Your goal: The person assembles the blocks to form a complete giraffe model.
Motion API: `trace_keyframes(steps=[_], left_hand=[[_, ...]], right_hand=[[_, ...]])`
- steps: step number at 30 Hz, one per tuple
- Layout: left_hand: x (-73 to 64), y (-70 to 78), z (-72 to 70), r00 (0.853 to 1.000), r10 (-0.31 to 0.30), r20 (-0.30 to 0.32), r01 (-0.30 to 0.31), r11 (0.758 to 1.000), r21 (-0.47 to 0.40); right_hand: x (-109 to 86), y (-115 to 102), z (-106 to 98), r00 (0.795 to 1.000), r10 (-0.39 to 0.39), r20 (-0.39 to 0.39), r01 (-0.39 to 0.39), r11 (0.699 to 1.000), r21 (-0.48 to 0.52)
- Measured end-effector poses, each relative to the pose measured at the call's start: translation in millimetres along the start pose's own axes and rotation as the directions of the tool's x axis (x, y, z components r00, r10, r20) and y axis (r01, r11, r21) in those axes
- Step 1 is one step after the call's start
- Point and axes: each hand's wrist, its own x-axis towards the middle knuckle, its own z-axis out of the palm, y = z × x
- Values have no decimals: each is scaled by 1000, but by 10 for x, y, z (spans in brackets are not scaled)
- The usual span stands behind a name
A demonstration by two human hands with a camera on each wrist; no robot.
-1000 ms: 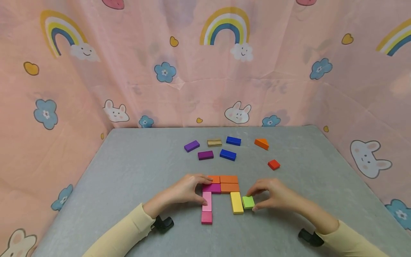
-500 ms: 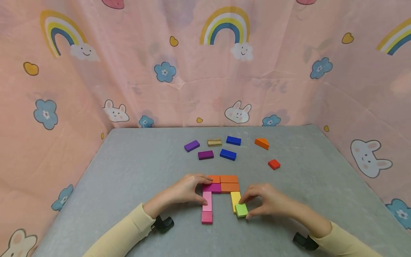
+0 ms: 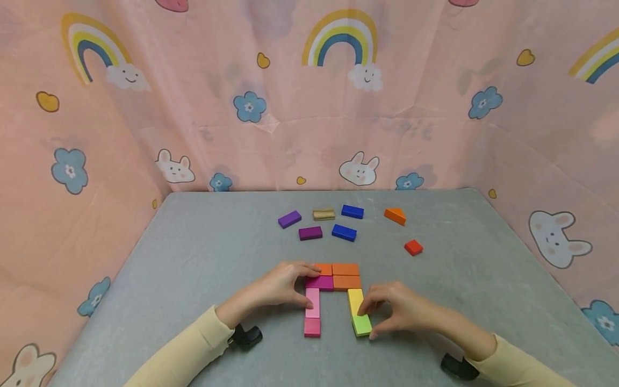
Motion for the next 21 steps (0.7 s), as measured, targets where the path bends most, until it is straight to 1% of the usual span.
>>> trace_keyframes(steps=[4,8,11,17,21], left_hand=[[-3,18,-9,1000,-4,2,4,1000,-4],[1,8,-2,1000,0,0,0,1000,2],[4,2,0,1000,3,-2,-3,1000,2],[4,1,4,1000,-1,1,1,1000,3],[2,2,6,1000,-1,0,1,1000,10]], right_hand=[[-12,20,11,998,-66,-13,66,998,-4],[-17,31,16,995,-95,-20,94,995,-20],[-19,34,17,995,-96,-19,96,995,-29],[-31,28,10,998,-63,-12,63,997,-35],[-53,20,8,996,-84,-23,83,995,-54]])
